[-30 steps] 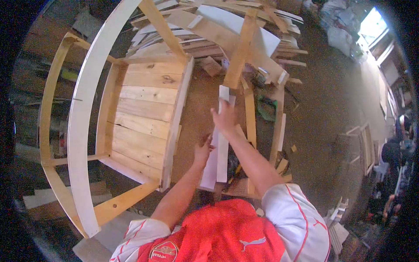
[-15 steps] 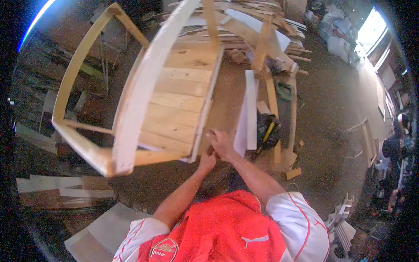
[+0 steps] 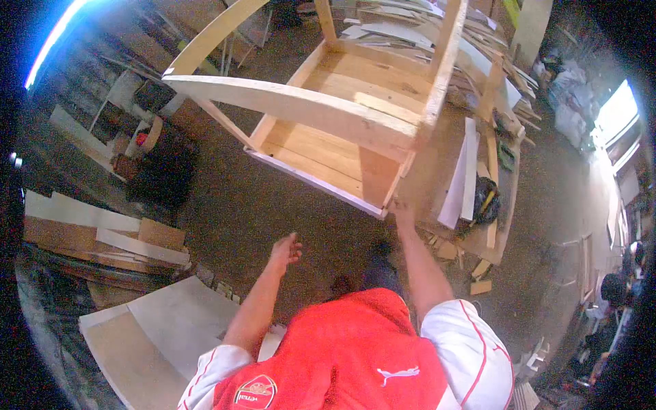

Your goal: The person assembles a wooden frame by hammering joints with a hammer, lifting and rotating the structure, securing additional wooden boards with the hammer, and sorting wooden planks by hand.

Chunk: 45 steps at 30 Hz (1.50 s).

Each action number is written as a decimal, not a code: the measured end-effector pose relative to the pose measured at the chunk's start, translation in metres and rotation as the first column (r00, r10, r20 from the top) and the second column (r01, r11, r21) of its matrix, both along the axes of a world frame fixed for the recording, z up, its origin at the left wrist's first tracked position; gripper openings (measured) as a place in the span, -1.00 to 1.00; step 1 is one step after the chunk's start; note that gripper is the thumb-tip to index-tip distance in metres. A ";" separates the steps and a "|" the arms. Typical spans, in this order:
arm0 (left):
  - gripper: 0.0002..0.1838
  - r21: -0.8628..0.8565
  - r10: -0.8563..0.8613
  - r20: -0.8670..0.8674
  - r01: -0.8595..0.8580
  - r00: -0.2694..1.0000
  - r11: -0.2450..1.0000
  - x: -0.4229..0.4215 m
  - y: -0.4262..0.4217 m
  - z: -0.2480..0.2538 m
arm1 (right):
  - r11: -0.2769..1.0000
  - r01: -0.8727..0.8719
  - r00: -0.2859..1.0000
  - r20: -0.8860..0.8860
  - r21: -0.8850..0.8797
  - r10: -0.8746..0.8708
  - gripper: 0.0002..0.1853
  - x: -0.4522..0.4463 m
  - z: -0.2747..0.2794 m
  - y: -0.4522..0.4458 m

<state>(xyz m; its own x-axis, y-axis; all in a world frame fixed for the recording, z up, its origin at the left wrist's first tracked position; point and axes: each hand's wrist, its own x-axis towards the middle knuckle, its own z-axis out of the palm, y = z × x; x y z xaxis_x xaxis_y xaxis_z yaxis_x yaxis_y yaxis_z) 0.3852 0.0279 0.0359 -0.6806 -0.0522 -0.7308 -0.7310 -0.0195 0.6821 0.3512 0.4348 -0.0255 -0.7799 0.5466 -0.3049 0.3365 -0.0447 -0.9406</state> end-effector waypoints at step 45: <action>-0.86 -0.528 -0.541 -0.537 0.242 0.648 0.814 -0.347 -0.094 -0.182 | 0.920 0.256 0.909 0.251 0.296 -0.333 -0.59 -0.067 0.033 -0.045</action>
